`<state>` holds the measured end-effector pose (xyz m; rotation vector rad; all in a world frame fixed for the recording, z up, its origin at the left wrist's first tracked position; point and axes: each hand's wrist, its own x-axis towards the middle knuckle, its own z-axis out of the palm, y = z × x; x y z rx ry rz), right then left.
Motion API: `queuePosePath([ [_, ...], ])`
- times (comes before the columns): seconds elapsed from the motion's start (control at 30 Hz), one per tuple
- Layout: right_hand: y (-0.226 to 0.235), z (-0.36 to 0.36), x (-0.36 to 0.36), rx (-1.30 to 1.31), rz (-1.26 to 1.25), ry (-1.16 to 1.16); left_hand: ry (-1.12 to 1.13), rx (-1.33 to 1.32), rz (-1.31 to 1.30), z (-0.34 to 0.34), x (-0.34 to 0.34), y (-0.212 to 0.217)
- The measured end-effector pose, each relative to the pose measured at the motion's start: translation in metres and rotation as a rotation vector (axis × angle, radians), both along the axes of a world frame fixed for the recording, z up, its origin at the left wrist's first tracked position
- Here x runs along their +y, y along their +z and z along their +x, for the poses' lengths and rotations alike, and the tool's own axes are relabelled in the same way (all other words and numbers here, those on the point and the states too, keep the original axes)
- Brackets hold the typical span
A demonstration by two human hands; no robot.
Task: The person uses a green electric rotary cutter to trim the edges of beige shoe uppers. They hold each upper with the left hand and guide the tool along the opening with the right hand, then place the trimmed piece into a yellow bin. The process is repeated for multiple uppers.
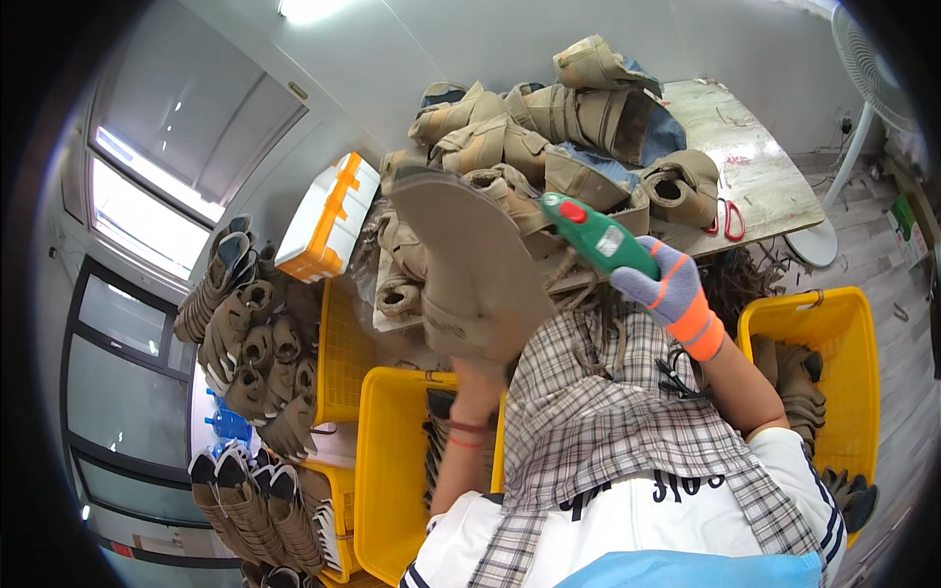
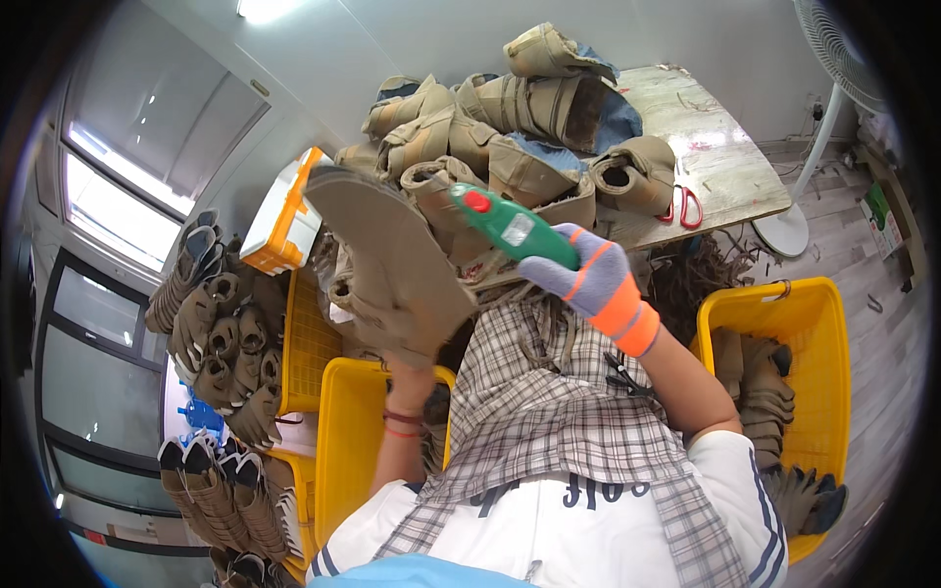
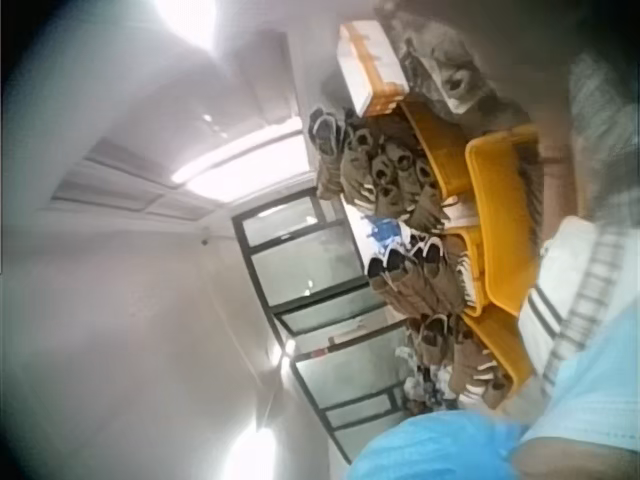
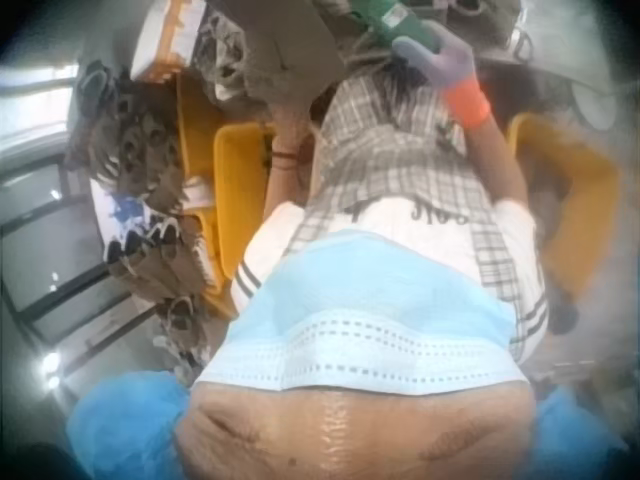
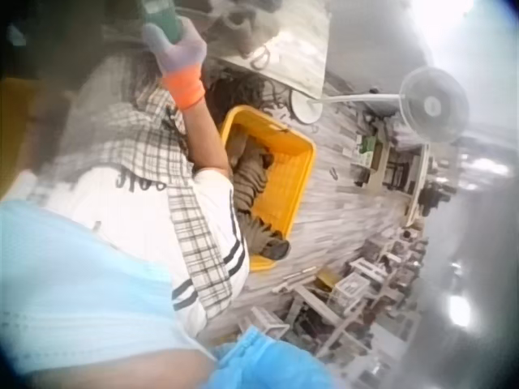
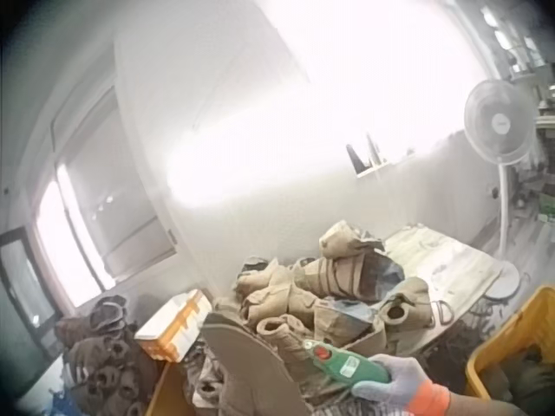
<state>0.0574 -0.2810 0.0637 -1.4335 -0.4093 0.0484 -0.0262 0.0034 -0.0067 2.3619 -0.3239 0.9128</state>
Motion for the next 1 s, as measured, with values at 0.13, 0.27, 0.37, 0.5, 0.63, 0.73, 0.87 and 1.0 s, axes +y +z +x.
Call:
queuePosePath([
  [0.13,-0.025,0.016,-0.043,0.069,-0.058,-0.133,0.211,-0.142,0.135,0.052,0.059,0.074],
  [0.27,-0.047,0.019,-0.069,0.120,-0.105,-0.253,0.077,0.076,-0.046,0.144,0.102,0.147],
  [0.37,-0.060,0.016,-0.083,0.182,-0.092,-0.309,0.156,0.164,0.308,0.198,0.112,0.164],
  [0.5,-0.075,0.012,-0.102,0.221,-0.127,-0.378,0.328,0.004,0.273,0.225,0.118,0.141],
  [0.63,-0.076,0.007,-0.117,0.245,-0.102,-0.420,0.438,-0.203,0.079,0.209,0.090,0.108],
  [0.73,-0.082,0.006,-0.124,0.243,-0.061,-0.459,-0.256,0.184,-1.203,0.191,0.023,0.065],
  [0.87,-0.083,0.009,-0.125,0.280,-0.056,-0.464,-0.242,0.792,-1.895,0.200,-0.053,0.019],
  [1.0,-0.085,0.003,-0.126,0.278,-0.046,-0.481,-0.100,1.040,-1.807,0.250,-0.070,0.002],
])
